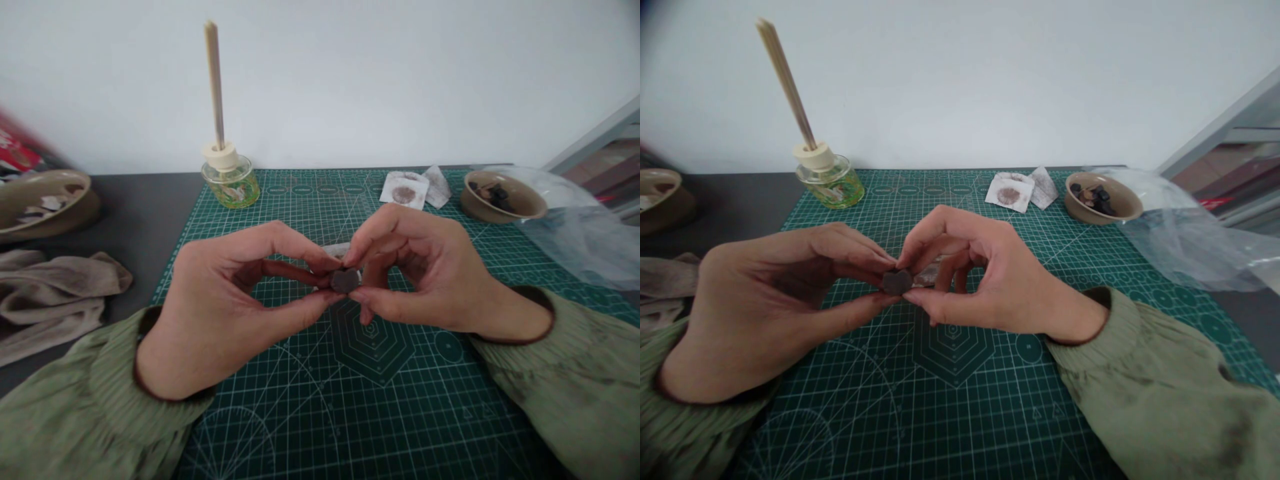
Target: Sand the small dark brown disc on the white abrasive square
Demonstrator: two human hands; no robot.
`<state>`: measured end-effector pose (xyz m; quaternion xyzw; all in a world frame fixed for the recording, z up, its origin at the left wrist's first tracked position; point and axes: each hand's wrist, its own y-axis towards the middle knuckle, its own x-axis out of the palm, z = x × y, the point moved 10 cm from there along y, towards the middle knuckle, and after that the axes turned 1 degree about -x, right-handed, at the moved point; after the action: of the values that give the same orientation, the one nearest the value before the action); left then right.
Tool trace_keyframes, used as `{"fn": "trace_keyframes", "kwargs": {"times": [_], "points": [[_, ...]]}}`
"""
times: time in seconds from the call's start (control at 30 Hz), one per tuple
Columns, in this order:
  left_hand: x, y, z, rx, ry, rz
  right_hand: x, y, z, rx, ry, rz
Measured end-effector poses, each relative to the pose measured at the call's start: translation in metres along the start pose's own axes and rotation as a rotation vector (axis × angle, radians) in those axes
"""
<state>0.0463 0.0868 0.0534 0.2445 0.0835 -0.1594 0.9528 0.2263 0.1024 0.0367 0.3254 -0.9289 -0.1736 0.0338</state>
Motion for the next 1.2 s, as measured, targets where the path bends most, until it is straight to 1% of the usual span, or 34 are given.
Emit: {"fn": "trace_keyframes", "kwargs": {"times": [0.27,0.43,0.53,0.83,1.0,1.2], "points": [[0.0004,-0.0012,-0.0003,-0.003,0.01,0.001,-0.0004,-0.0007,0.0004,0.013,-0.023,-0.003],[0.0018,-0.0012,0.0025,0.024,0.007,-0.005,-0.0012,-0.001,-0.0003,0.017,-0.037,0.002],[0.0009,-0.0014,0.001,0.008,0.01,0.001,-0.0009,-0.001,-0.0001,0.019,-0.045,0.004],[-0.0018,-0.0021,-0.0039,-0.013,-0.003,0.016,-0.0025,-0.0011,0.002,0.023,-0.024,0.024],[-0.002,-0.0039,-0.0046,-0.019,0.008,0.021,-0.0016,-0.0009,0.0045,0.049,0.007,0.018],[-0.0037,-0.0021,-0.0019,0.007,0.013,0.033,-0.002,0.0002,0.005,0.061,-0.006,0.028]]}}
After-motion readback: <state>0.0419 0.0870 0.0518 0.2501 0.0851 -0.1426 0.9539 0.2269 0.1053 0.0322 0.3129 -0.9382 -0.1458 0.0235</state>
